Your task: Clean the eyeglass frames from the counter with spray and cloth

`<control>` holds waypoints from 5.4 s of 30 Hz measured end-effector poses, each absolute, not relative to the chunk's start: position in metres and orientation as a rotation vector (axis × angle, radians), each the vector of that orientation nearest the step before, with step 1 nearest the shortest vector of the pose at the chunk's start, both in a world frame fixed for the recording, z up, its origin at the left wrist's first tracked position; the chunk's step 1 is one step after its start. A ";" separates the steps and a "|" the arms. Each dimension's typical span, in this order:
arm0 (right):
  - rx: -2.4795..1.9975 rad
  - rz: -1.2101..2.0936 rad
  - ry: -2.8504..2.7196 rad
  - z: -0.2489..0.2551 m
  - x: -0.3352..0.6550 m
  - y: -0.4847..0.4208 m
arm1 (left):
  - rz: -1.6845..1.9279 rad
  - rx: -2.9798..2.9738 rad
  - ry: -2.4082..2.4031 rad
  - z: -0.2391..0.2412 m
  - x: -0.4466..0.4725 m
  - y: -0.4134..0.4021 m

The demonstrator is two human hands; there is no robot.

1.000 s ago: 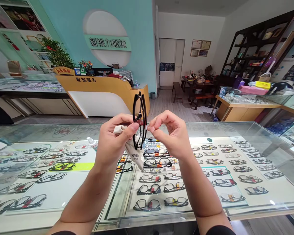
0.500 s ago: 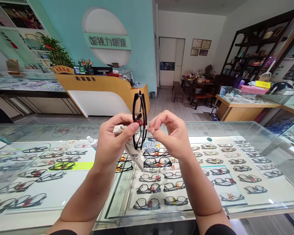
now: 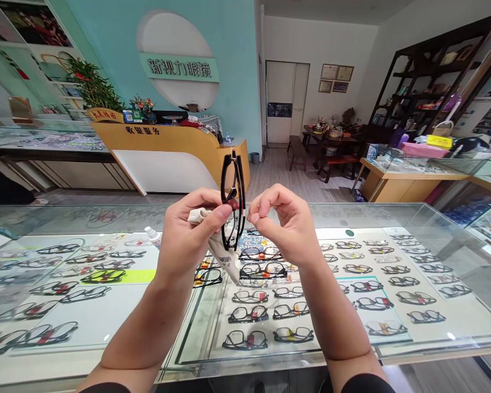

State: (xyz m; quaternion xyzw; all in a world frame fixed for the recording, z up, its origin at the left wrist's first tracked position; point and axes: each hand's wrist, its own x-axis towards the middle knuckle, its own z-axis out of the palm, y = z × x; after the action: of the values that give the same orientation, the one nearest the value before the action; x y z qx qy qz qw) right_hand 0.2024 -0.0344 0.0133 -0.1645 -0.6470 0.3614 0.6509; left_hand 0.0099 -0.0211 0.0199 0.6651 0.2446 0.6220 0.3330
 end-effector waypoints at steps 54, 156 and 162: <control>-0.437 0.655 -1.515 0.010 0.200 -0.032 | 1.615 1.681 0.607 0.020 0.012 -0.017; -1.016 -0.183 -1.855 0.019 0.211 -0.044 | 1.896 1.750 0.862 0.012 0.013 0.002; -1.032 -0.149 -1.846 0.019 0.213 -0.043 | 1.985 1.676 0.805 0.011 0.013 0.004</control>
State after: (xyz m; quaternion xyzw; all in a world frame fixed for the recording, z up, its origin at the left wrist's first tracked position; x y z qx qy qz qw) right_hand 0.2133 -0.0433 0.0193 -0.4246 -0.7596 -0.0613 0.4888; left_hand 0.0128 0.0045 0.0111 0.6025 0.2895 0.7137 0.2094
